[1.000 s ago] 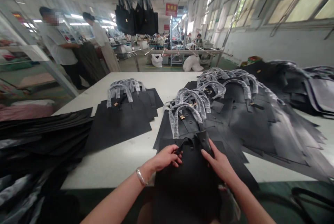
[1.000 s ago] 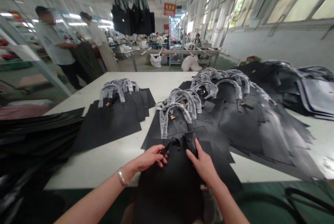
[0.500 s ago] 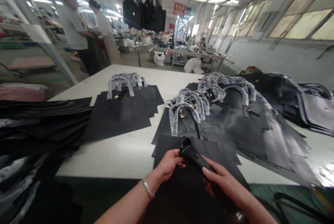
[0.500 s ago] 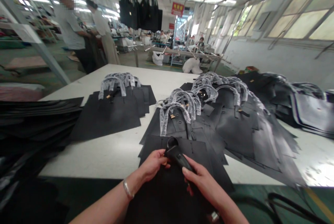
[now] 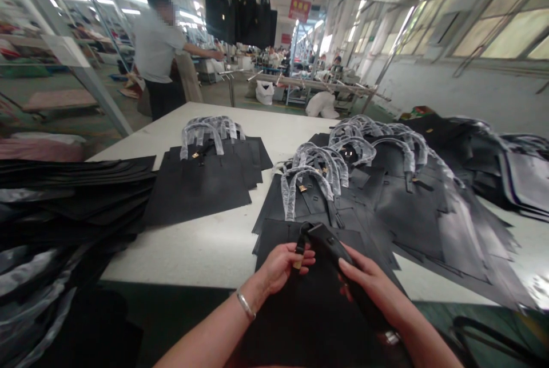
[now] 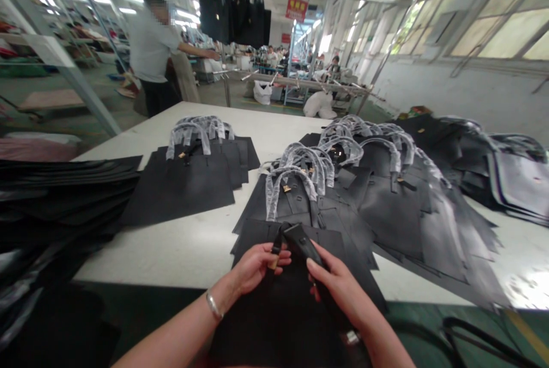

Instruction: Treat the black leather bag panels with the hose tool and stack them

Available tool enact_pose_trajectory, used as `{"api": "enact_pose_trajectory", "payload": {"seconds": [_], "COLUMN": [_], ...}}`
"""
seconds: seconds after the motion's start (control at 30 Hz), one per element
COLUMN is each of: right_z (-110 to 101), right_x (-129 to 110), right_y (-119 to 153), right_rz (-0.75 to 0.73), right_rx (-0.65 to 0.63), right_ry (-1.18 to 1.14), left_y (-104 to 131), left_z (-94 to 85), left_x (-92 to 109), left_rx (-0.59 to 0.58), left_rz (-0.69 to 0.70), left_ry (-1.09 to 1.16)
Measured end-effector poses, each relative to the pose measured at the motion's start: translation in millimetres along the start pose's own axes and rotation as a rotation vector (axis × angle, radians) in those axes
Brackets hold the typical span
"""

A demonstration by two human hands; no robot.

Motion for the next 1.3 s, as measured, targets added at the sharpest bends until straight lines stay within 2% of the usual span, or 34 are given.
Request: {"api": "enact_pose_trajectory", "payload": {"seconds": [0.13, 0.27, 0.33, 0.5, 0.6, 0.67, 0.73, 0.83, 0.93, 1.07, 1.17, 1.23, 1.3], "right_z": [3.4, -1.5, -8.0, -13.5, -2.9, 5.5, 9.7, 3.2, -14.2, -39.5, -52.5, -58.2, -62.1], "right_x": [6.1, 4.2, 3.9, 13.2, 20.6, 22.8, 22.9, 23.6, 28.5, 37.2, 42.5, 45.0, 46.6], "right_y": [2.2, 1.1, 3.0, 16.7, 21.3, 18.9, 13.0, 1.3, -9.8, -13.7, -8.2, -3.6, 0.8], "right_rz": [0.040, -0.066, -0.063, -0.042, -0.016, -0.018, -0.052, -0.095, -0.069, -0.034, -0.042, -0.049, -0.058], "right_rx": [-0.074, 0.040, 0.066, -0.012, -0.067, -0.074, -0.042, 0.065, 0.135, 0.230, 0.327, 0.413, 0.491], "right_ry": [0.063, 0.067, 0.063, 0.139, 0.207, 0.231, 0.251, 0.258, 0.223, 0.119, 0.030, -0.034, -0.093], "left_y": [0.7, 2.4, 4.2, 8.1, 11.5, 14.3, 15.4, 11.5, 1.7, -13.9, -20.1, -25.1, -30.4], "left_z": [0.4, -2.5, -3.5, -1.0, 3.3, 5.2, 2.9, -6.3, -16.6, -27.1, -30.6, -32.6, -33.5], "left_x": [0.0, -2.8, -2.9, -2.4, -0.2, 1.9, 5.0, 18.8, 43.0, 68.9, 81.2, 85.0, 87.5], "left_rx": [0.011, 0.086, 0.129, 0.199, 0.155, 0.115, 0.149, 0.314, 0.489, 0.503, 0.533, 0.484, 0.368], "left_rz": [0.101, 0.123, 0.184, 0.311, 0.399, 0.469, 0.517, 0.630, 0.743, 0.624, 0.608, 0.540, 0.454], "left_ry": [-0.056, 0.057, 0.019, -0.139, -0.226, -0.360, -0.539, -0.877, -1.239, -1.462, -1.556, -1.553, -1.470]}}
Point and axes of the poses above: each hand's wrist, its own y-axis away from the middle knuckle, its own z-axis out of the palm, x = y × z, the point moved 3 cm from there along -y, towards the middle knuckle, and after that the axes turned 7 degrees about x, right-handed, at the moved point
